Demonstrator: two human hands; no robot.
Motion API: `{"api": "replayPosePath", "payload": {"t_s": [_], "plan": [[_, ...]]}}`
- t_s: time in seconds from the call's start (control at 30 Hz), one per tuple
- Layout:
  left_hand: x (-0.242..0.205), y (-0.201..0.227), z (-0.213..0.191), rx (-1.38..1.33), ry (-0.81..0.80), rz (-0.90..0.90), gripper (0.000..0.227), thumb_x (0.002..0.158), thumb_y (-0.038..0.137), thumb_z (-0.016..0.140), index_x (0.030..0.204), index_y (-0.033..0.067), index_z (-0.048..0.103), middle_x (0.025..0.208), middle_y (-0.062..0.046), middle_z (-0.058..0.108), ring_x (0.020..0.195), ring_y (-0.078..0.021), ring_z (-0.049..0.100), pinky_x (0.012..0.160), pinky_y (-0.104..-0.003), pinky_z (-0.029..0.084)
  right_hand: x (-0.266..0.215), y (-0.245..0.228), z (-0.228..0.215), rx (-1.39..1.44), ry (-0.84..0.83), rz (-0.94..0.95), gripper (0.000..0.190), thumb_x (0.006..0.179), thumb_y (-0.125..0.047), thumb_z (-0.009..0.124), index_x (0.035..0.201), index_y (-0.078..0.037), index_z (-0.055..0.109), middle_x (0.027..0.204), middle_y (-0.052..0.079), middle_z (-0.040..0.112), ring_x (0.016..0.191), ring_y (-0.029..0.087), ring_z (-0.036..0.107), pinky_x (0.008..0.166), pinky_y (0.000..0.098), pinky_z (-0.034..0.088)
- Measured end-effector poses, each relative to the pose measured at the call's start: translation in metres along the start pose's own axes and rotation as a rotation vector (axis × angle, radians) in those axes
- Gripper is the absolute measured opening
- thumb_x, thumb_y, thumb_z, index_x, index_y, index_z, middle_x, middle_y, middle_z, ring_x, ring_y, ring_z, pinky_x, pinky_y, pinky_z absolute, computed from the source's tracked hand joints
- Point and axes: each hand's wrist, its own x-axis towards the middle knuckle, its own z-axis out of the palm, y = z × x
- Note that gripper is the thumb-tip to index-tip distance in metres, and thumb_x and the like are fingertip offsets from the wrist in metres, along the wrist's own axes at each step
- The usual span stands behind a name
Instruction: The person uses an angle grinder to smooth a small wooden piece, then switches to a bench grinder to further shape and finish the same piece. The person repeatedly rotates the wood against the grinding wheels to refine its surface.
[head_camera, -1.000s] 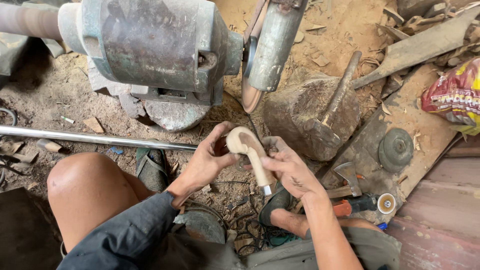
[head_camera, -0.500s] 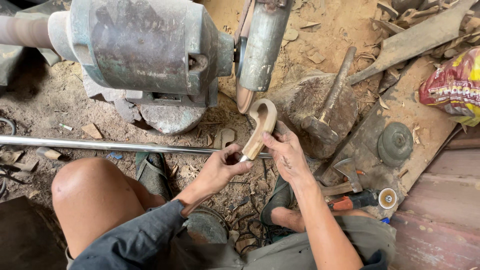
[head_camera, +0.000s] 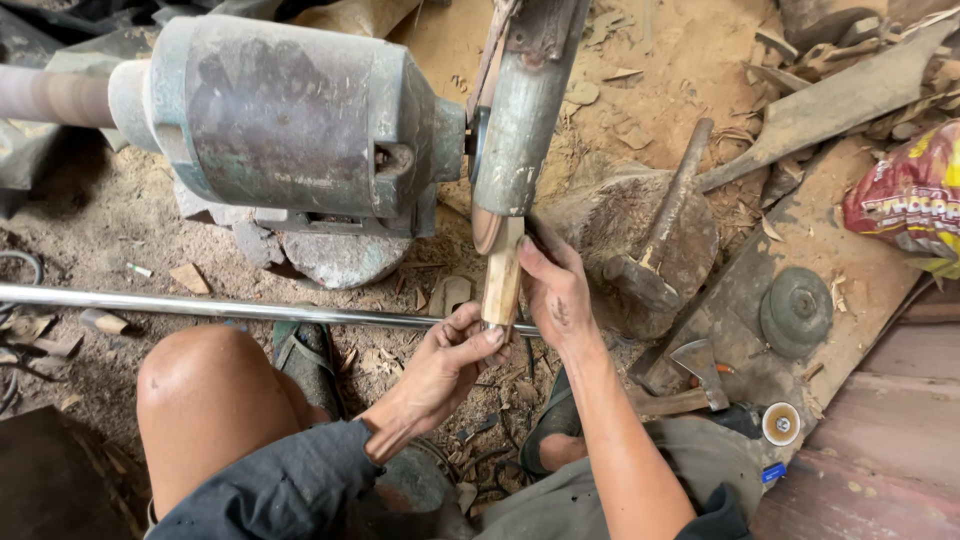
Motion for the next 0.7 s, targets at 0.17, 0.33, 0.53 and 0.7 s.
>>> {"api": "replayPosePath", "payload": {"t_s": [0.17,0.33,0.53,0.7], "plan": [[0.010,0.004,0.006,-0.067,0.077,0.013,0.023,0.090,0.006,0.072,0.113,0.0033,0.069,0.096,-0.009,0.075,0.083,-0.0157,0.071,0.078,-0.029,0.058,0.020,0.003,-0.003,-0.007,-0.059,-0.081,0.069,0.091,-0.023,0.073,0.145,0.012,0.049,0.130,0.020,0.065,0.124,0.027,0.060,0.113,0.0426,0.042],[0.022,0.005,0.011,-0.139,0.109,-0.014,0.011,0.095,0.007,0.070,0.104,0.0014,0.071,0.094,-0.012,0.075,0.077,-0.0144,0.073,0.070,-0.025,0.061,0.040,0.011,-0.010,-0.003,-0.007,-0.071,0.056,0.090,-0.016,0.068,0.137,0.010,0.054,0.122,0.020,0.068,0.114,0.027,0.064,0.106,0.0430,0.048],[0.036,0.008,0.018,-0.153,0.136,0.042,0.008,0.095,0.008,0.072,0.102,0.0034,0.071,0.090,-0.010,0.074,0.074,-0.0119,0.071,0.068,-0.023,0.060,0.062,0.015,-0.018,0.062,0.016,-0.048,0.032,0.100,-0.007,0.060,0.127,0.012,0.055,0.111,0.017,0.065,0.107,0.026,0.062,0.102,0.0433,0.048],[0.046,0.012,0.024,-0.140,0.195,0.056,0.008,0.094,0.009,0.071,0.100,0.0037,0.071,0.087,-0.008,0.075,0.071,-0.0116,0.070,0.066,-0.023,0.059,0.075,0.011,-0.017,0.079,0.077,-0.023,0.031,0.093,-0.005,0.056,0.121,0.008,0.059,0.107,0.016,0.066,0.102,0.023,0.065,0.098,0.0384,0.053]]}}
